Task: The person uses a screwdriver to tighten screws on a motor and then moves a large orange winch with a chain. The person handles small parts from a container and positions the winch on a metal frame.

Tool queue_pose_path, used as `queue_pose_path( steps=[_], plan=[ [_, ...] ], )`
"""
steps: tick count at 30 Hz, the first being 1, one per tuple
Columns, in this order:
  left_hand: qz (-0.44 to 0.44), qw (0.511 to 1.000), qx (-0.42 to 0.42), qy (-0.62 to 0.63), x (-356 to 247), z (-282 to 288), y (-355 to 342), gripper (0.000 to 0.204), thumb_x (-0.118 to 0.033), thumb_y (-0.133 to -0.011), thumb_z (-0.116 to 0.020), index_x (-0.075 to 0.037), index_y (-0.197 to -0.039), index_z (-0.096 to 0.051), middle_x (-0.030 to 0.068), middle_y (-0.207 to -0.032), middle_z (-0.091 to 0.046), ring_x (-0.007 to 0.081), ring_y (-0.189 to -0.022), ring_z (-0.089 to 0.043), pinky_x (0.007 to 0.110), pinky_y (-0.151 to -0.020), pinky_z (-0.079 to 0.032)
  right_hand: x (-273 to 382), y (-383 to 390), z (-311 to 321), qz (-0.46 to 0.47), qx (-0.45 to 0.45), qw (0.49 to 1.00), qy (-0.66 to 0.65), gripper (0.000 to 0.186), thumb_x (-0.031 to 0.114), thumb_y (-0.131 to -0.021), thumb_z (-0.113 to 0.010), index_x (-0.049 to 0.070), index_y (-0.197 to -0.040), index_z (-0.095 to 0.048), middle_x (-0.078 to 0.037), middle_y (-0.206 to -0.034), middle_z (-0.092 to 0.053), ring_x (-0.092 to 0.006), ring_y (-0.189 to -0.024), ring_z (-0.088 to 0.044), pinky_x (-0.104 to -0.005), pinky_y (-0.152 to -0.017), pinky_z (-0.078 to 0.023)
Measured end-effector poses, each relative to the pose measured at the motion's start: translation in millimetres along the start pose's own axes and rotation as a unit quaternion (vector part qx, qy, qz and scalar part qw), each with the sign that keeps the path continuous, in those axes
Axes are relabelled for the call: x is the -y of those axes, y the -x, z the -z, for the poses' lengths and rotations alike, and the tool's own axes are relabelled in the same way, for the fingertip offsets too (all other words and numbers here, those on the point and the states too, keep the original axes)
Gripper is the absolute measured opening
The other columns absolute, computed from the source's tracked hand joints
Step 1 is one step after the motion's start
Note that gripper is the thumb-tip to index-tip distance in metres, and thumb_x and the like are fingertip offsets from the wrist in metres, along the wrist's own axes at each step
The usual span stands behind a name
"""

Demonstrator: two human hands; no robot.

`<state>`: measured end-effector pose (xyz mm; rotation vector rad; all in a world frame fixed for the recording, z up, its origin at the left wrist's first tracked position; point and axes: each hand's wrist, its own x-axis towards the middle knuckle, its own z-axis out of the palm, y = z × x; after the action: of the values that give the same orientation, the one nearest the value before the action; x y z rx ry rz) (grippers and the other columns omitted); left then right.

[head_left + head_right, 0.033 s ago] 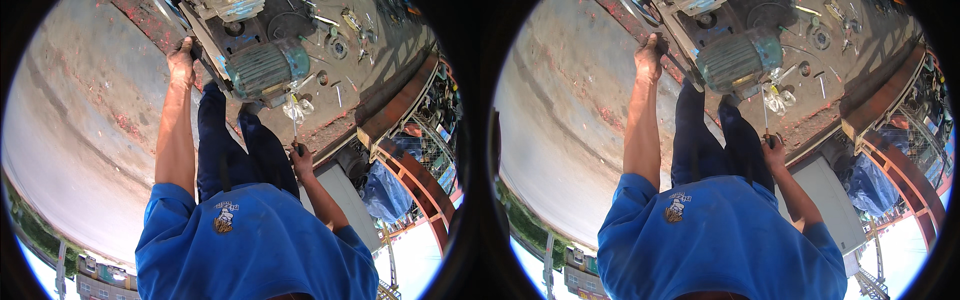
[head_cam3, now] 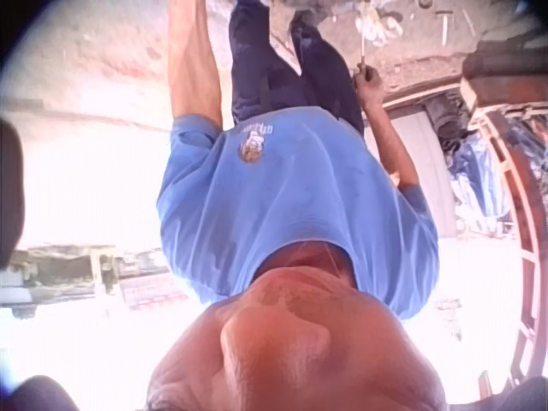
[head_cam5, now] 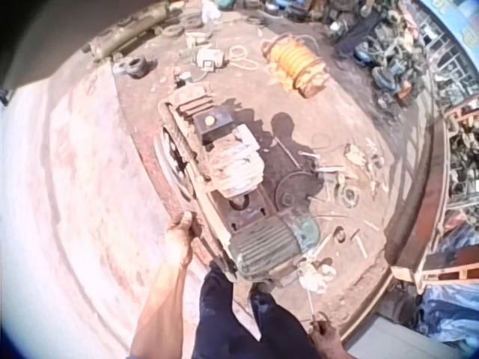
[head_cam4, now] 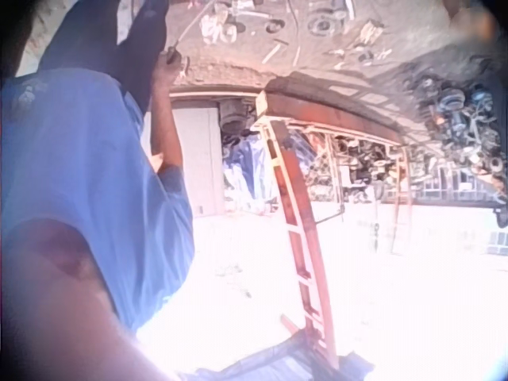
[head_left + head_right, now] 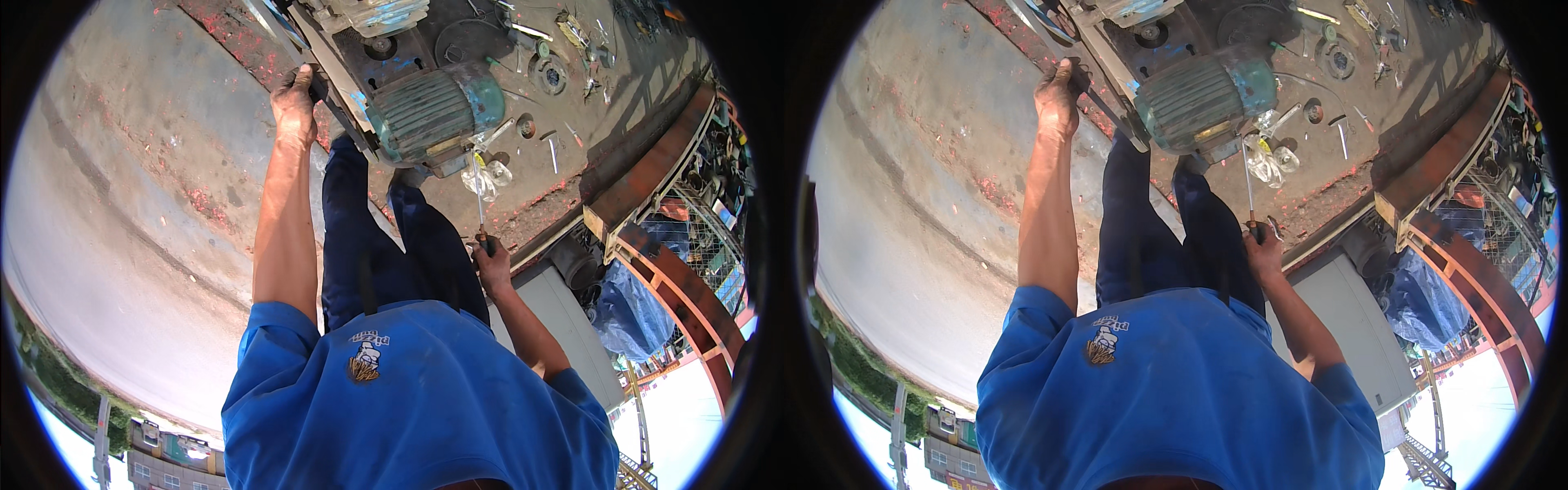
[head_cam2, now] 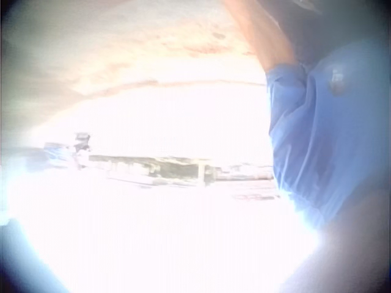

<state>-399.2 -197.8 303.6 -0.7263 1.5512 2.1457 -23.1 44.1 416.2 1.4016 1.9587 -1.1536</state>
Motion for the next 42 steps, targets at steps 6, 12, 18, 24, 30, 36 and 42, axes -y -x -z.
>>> queue_pose_path(
  steps=[6,12,18,24,30,36,42],
  plan=[
    [0.023,0.983,-0.016,-0.181,40.3,15.5,4.5,0.025,-0.019,-0.083,-0.070,0.003,-0.093,-0.064,0.0078,-0.083,-0.066,0.0141,-0.072,-0.059,0.028,-0.064,-0.048,20.1,-7.2,-0.4,-0.029,0.023,0.999,-0.025,0.023,0.013,-0.086,-0.058,0.000,-0.105,-0.056,-0.002,-0.065,-0.052,-0.0092,-0.053,-0.049,-0.0256,-0.048,-0.041],
    [0.023,0.980,-0.044,-0.195,35.1,3.0,11.0,0.026,-0.022,-0.081,-0.072,0.002,-0.080,-0.061,0.0056,-0.069,-0.060,0.0112,-0.062,-0.050,0.027,-0.058,-0.041,35.9,-21.3,5.6,-0.011,0.011,0.999,-0.048,0.023,0.015,-0.085,-0.061,0.000,-0.103,-0.057,-0.002,-0.062,-0.052,-0.0092,-0.052,-0.048,-0.0273,-0.047,-0.040],
    [-0.002,0.962,-0.012,-0.274,26.5,10.1,1.5,0.028,-0.025,-0.080,-0.072,0.001,-0.082,-0.062,0.0042,-0.070,-0.060,0.0126,-0.062,-0.051,0.028,-0.058,-0.043,38.9,-16.3,9.1,-0.013,0.032,0.998,-0.044,0.024,0.015,-0.087,-0.058,0.000,-0.106,-0.055,-0.003,-0.066,-0.055,-0.0092,-0.054,-0.050,-0.0256,-0.049,-0.042],
    [0.103,0.981,0.014,-0.166,-6.2,43.7,-7.5,0.036,-0.029,-0.083,-0.069,-0.002,-0.105,-0.060,0.0067,-0.091,-0.063,0.0163,-0.080,-0.059,0.030,-0.071,-0.048,41.9,-12.2,19.0,-0.010,0.015,0.997,-0.074,0.021,0.015,-0.086,-0.058,0.001,-0.101,-0.055,-0.002,-0.062,-0.054,-0.0101,-0.051,-0.050,-0.0276,-0.045,-0.041],
    [-0.002,0.992,-0.104,-0.066,-31.3,12.7,-44.6,0.053,-0.040,-0.095,-0.044,0.002,-0.127,-0.045,0.0183,-0.125,-0.053,0.0298,-0.114,-0.050,0.045,-0.098,-0.038,-1.3,-21.8,8.2,-0.062,-0.004,0.995,-0.077,0.020,0.016,-0.085,-0.059,0.002,-0.099,-0.057,-0.002,-0.062,-0.054,-0.0089,-0.052,-0.049,-0.0268,-0.046,-0.040],
    [-0.095,0.977,-0.177,-0.066,-95.3,-33.8,-108.5,0.047,-0.043,-0.088,-0.058,0.002,-0.104,-0.060,0.0071,-0.098,-0.062,0.0201,-0.083,-0.056,0.037,-0.075,-0.046,-7.1,-18.4,2.9,-0.088,0.018,0.995,-0.048,0.025,0.013,-0.087,-0.056,0.000,-0.108,-0.057,-0.001,-0.069,-0.053,-0.0087,-0.056,-0.049,-0.0249,-0.052,-0.041],
    [-0.076,0.957,-0.194,-0.203,-106.6,-29.7,-131.8,0.041,-0.036,-0.087,-0.062,0.001,-0.107,-0.061,0.0083,-0.101,-0.062,0.0189,-0.087,-0.057,0.032,-0.079,-0.047,0.7,-18.8,-13.8,-0.073,0.008,0.993,-0.088,0.021,0.016,-0.086,-0.060,0.002,-0.101,-0.057,-0.001,-0.063,-0.052,-0.0085,-0.053,-0.047,-0.0270,-0.048,-0.040]
  ],
)
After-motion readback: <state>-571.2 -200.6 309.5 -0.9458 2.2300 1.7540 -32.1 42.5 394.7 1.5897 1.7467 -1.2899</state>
